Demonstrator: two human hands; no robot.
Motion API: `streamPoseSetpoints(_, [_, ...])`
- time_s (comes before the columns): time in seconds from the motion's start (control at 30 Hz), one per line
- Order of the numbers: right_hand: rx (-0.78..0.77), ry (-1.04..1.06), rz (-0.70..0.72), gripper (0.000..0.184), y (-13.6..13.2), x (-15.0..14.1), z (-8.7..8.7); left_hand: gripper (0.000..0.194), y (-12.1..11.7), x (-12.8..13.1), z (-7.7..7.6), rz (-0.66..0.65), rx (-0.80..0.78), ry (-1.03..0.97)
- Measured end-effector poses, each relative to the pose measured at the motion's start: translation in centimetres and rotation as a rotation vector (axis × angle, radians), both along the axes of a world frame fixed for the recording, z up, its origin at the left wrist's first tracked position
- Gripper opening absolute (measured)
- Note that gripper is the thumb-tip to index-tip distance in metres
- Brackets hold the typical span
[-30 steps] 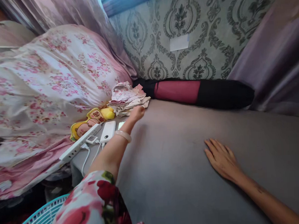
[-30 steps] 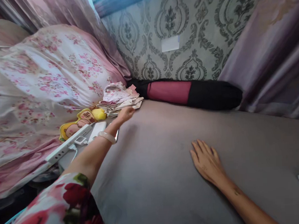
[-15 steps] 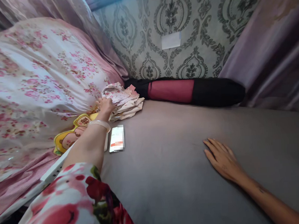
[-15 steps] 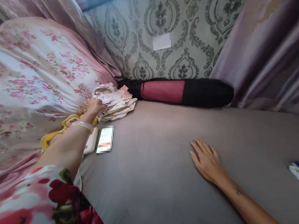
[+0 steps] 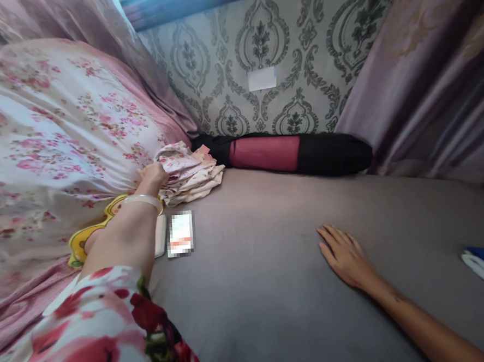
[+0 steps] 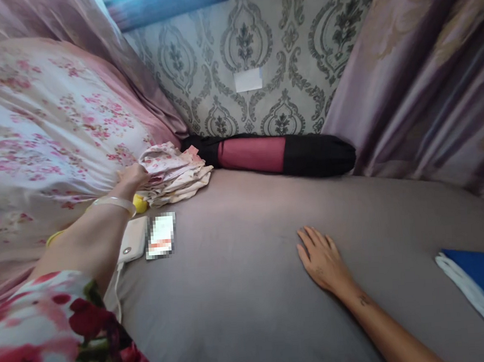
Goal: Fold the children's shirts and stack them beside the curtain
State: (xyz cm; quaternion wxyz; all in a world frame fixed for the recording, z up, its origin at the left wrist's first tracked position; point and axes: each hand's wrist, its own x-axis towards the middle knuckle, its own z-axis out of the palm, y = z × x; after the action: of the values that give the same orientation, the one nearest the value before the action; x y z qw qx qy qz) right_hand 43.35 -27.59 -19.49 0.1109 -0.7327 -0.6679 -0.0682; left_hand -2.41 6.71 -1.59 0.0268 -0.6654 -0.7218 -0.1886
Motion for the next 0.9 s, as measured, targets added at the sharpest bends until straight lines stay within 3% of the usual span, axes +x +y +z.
streamPoseSetpoints(0.07, [0.004, -0.005, 0.003, 0.052, 0.0, -0.1, 0.0, 0.015, -0.6, 1.4, 0.8, 0.095, 0.091, 0.098])
streamPoseSetpoints(0.13, [0.015, -0.010, 0.005, 0.052, -0.1, -0.1, 0.0, 0.017, -1.1, 3.2, 1.5, 0.094, 0.201, 0.112])
streamPoseSetpoints(0.33, [0.005, -0.010, -0.003, 0.053, -0.2, -0.3, 0.1, 0.022, -1.2, 8.2, 2.0, -0.112, 0.346, -0.332])
streamPoseSetpoints(0.5, [-0.011, 0.000, -0.007, 0.053, -0.1, -0.4, 0.2, 0.017, -3.1, 12.6, 0.2, -0.338, 0.355, -0.679])
streamPoseSetpoints(0.6, [-0.011, 0.014, 0.000, 0.052, -0.2, -0.5, 0.4, 0.019, -5.1, 15.4, -1.4, -0.397, 0.300, -0.804])
streamPoseSetpoints(0.8, [0.003, 0.091, 0.009, 0.046, 0.0, -0.8, 1.5, 0.023, -10.4, 20.4, -5.3, -0.570, 0.149, -1.097])
streamPoseSetpoints(0.9, [-0.045, 0.250, 0.032, 0.041, 1.2, -1.1, 3.0, 0.025, -13.7, 22.3, -6.6, -0.661, 0.050, -1.184])
